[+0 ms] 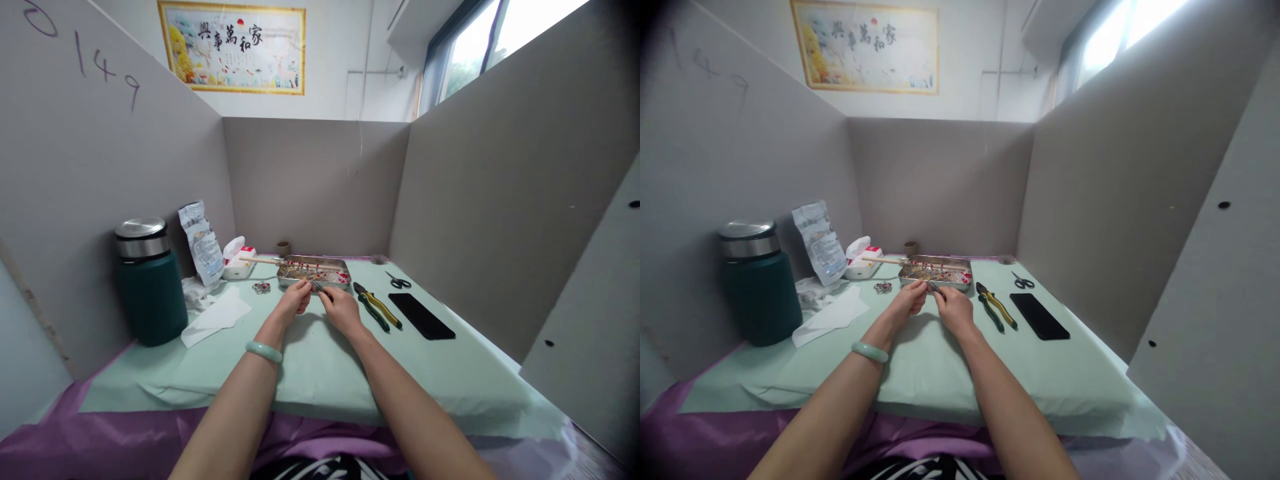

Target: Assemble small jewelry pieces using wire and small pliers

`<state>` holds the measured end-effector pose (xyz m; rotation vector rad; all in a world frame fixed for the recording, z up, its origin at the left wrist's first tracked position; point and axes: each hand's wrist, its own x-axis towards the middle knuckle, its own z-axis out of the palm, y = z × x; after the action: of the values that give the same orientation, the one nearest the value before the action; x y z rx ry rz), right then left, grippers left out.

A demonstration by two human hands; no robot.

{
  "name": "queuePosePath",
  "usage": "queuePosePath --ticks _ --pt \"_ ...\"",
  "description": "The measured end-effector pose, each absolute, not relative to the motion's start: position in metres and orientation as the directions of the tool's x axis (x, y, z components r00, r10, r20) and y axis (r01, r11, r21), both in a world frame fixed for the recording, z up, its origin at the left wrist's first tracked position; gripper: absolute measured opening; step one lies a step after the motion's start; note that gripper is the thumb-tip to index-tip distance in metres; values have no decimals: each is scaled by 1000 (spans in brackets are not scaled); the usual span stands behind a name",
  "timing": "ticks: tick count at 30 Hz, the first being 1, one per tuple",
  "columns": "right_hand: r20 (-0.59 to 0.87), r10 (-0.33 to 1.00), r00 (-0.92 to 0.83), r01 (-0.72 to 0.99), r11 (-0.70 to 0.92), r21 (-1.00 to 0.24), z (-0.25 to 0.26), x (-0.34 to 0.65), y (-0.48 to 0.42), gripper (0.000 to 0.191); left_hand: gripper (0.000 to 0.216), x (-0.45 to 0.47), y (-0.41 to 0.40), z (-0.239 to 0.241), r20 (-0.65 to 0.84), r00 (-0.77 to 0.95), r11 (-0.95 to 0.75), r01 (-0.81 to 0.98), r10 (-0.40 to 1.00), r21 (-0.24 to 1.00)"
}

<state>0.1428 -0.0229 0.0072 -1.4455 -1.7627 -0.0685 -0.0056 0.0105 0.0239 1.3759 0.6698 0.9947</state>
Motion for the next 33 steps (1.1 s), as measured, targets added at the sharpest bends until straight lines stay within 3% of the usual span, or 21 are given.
queuePosePath --ticks 8,18,22,25,33 --pt "624 781 0 829 349 -437 7 144 -22 27 28 -7 10 24 150 461 -71 -184 875 980" --pt "668 744 -23 936 250 -246 8 143 -28 27 21 -7 10 24 69 418 -37 -84 906 996" --pt "701 713 -31 939 261 -224 9 143 -30 28 18 -4 9 23 51 296 -69 51 954 996" --pt "708 706 0 929 262 -262 10 141 -30 28 18 -3 9 22 67 265 -89 73 962 993" --pt "519 851 85 790 259 -555 10 142 -24 30 24 -7 11 23 105 359 -97 -42 927 994"
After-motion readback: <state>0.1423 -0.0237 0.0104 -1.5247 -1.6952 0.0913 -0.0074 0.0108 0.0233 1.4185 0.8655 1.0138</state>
